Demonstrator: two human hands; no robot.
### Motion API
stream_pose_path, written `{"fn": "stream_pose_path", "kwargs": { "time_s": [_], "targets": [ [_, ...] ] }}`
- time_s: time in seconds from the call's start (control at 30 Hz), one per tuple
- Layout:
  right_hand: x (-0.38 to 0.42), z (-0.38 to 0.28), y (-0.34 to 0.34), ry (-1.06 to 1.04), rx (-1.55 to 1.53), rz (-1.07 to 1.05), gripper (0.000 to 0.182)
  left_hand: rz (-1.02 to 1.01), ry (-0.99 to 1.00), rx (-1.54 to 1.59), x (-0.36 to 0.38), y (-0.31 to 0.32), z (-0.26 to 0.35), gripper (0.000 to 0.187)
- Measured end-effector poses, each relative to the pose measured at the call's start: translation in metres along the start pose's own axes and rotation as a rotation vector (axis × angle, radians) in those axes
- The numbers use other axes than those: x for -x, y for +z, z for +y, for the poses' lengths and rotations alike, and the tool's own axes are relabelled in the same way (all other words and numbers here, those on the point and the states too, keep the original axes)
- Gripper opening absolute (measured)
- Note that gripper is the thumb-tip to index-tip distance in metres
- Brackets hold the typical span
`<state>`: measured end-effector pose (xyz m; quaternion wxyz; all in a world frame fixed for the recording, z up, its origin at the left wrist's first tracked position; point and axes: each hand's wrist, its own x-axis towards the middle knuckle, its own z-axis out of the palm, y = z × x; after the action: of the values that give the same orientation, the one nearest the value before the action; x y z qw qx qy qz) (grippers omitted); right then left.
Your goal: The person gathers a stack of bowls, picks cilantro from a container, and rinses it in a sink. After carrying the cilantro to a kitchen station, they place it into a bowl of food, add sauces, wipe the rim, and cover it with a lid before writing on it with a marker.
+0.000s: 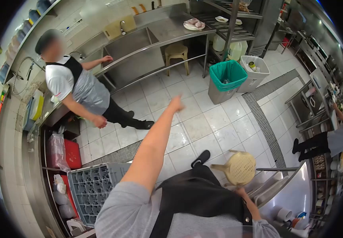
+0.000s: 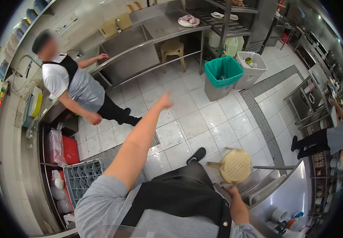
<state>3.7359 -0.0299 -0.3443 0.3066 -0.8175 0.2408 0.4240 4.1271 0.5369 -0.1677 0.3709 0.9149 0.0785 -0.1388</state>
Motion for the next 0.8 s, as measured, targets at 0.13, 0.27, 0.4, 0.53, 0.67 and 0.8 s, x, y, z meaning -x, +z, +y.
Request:
{"fn": "stream_pose_path", "kwargs": {
  "time_s": [0.13, 0.27, 0.4, 0.53, 0.67, 0.8],
  "targets": [
    [-0.014, 0.016, -0.063, 0.103, -0.311, 0.123, 0.035, 0.519, 0.274, -0.007, -0.05, -0.035, 0.196, 0.105],
    [-0.043, 0.02, -0.177, 0.13, -0.721, 0.387, 0.034, 0.289, 0.149, -0.314, -0.207, 0.068, 0.113, 0.09],
    [-0.071, 0.002, -0.318, 0.021, -1.036, 0.657, 0.033, -0.442, -0.225, -0.403, -0.173, 0.139, 0.068, 0.024],
    [-0.089, -0.015, -0.413, -0.077, -1.252, 0.936, 0.032, -0.561, -0.318, -0.306, -0.208, 0.205, 0.078, 0.028],
    [-0.098, -0.013, -0.442, -0.081, -1.455, 1.123, 0.032, -0.513, -0.215, -0.27, -0.306, 0.226, 0.154, 0.033],
    [-0.097, 0.024, -0.422, 0.004, -1.729, 1.287, 0.032, -0.315, 0.059, -0.307, -0.439, 0.246, 0.245, 0.041]
  ]
}}
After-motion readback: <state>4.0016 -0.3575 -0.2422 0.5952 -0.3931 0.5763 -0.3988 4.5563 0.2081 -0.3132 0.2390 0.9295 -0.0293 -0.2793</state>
